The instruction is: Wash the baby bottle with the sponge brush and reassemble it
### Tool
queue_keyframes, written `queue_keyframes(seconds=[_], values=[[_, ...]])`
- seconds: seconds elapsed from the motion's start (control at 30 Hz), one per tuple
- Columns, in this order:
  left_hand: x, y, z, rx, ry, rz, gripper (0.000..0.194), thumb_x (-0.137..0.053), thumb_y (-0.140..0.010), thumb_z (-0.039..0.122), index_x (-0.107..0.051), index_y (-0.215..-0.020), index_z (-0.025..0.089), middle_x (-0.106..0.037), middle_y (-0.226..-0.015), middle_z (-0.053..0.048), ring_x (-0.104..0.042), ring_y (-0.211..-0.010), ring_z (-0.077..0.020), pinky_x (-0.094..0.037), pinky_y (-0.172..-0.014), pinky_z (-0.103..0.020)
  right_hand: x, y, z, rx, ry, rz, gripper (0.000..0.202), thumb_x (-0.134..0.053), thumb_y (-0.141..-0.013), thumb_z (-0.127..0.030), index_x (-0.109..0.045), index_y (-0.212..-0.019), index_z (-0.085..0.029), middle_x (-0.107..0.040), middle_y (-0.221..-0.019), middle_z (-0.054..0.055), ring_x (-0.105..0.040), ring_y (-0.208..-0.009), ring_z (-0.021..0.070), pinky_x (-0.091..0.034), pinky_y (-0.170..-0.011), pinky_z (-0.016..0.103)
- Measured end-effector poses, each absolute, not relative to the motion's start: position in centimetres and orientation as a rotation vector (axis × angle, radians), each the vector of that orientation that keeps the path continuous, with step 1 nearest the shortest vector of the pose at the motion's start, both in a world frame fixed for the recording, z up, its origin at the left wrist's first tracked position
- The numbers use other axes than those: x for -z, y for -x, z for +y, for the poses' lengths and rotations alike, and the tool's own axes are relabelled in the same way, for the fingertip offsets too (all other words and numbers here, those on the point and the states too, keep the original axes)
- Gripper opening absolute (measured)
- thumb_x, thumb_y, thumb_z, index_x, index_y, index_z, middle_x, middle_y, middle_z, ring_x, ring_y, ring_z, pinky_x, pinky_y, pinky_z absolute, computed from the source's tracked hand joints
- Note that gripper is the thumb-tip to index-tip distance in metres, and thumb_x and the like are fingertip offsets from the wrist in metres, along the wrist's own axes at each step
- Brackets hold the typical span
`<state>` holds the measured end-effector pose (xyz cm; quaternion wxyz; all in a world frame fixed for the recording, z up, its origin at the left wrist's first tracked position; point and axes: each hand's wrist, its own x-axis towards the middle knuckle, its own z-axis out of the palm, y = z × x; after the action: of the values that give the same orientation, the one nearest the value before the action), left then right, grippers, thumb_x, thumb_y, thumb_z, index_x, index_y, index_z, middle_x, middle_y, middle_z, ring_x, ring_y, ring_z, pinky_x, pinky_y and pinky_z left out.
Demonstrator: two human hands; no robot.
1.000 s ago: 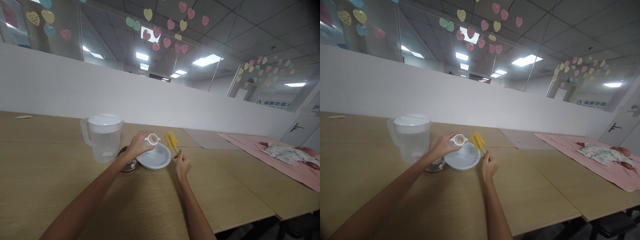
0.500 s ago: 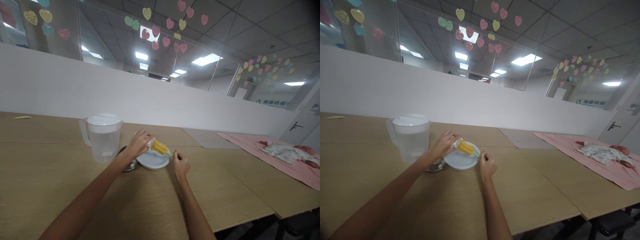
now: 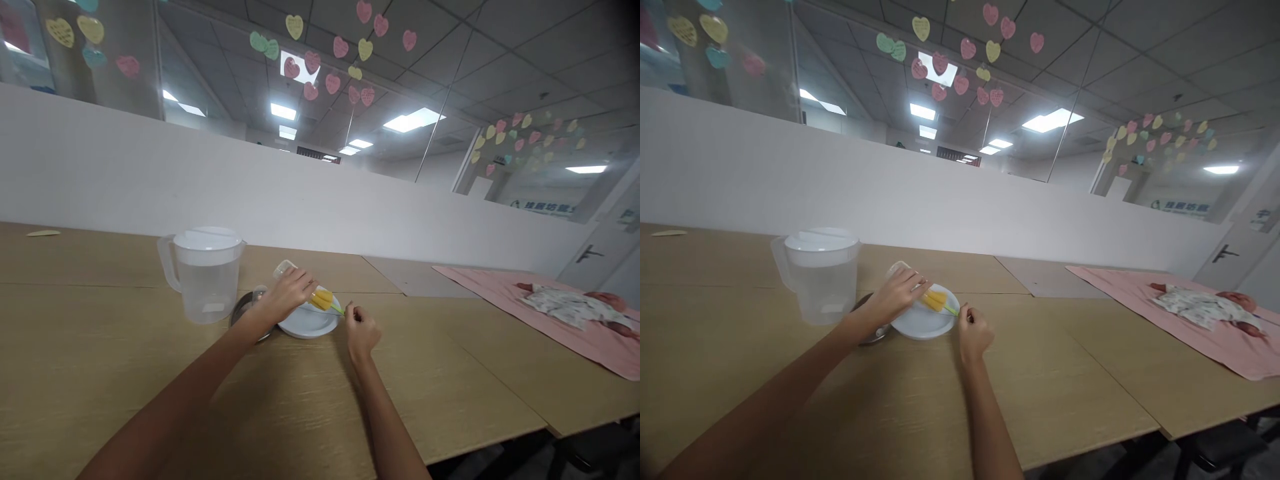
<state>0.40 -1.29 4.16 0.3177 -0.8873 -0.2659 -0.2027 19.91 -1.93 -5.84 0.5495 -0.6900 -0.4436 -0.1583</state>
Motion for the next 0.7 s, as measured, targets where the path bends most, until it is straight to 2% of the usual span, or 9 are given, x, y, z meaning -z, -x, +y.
queue_keyframes(seconds=[0.13, 0.3, 0.53, 0.7], values=[[-3.9, -1.1, -1.6, 0.507, 2.31, -0.677, 0.029, -0.04, -0.086, 0.005, -0.053, -0.11, 0.014, -0.058, -0.093, -0.01, -0.049, -0.088, -0.0228, -0.033, -0.075, -0.035, 6.3, -19.8, -1.7, 0.461, 1.506, -1.17, 0.055, -0.032, -0.089, -0.05, -0.059, -0.054, -0.016, -0.057, -0.055, 0.004, -0.043, -0.05, 0.0099, -0.028, -0.054, 0.023], [-4.0, -1.2, -1.9, 0.481, 2.255, -0.721, 0.03, -0.037, -0.086, 0.003, -0.052, -0.11, 0.013, -0.057, -0.095, -0.009, -0.047, -0.086, -0.0227, -0.032, -0.074, -0.035, 6.3, -19.5, -2.0, 0.495, 1.398, -1.271, 0.052, -0.033, -0.092, -0.046, -0.056, -0.056, -0.016, -0.055, -0.054, 0.004, -0.044, -0.053, 0.0109, -0.031, -0.056, 0.024], [-4.0, -1.8, -2.5, 0.488, 2.285, -0.745, 0.024, -0.04, -0.088, 0.006, -0.054, -0.106, 0.014, -0.057, -0.091, -0.008, -0.048, -0.086, -0.0225, -0.031, -0.071, -0.035, 6.2, -18.5, -2.6, 0.552, 1.241, -1.503, 0.037, -0.036, -0.093, -0.034, -0.063, -0.076, -0.016, -0.063, -0.067, 0.005, -0.052, -0.063, 0.0129, -0.036, -0.065, 0.024], [-3.6, -1.1, -1.6, 0.516, 2.256, -0.832, 0.029, -0.041, -0.087, 0.006, -0.054, -0.11, 0.016, -0.058, -0.096, -0.009, -0.049, -0.089, -0.0231, -0.03, -0.073, -0.035, 6.3, -20.0, -2.1, 0.678, 1.382, -1.372, 0.037, -0.039, -0.09, -0.032, -0.061, -0.065, -0.017, -0.059, -0.058, 0.003, -0.048, -0.057, 0.0119, -0.03, -0.057, 0.024]])
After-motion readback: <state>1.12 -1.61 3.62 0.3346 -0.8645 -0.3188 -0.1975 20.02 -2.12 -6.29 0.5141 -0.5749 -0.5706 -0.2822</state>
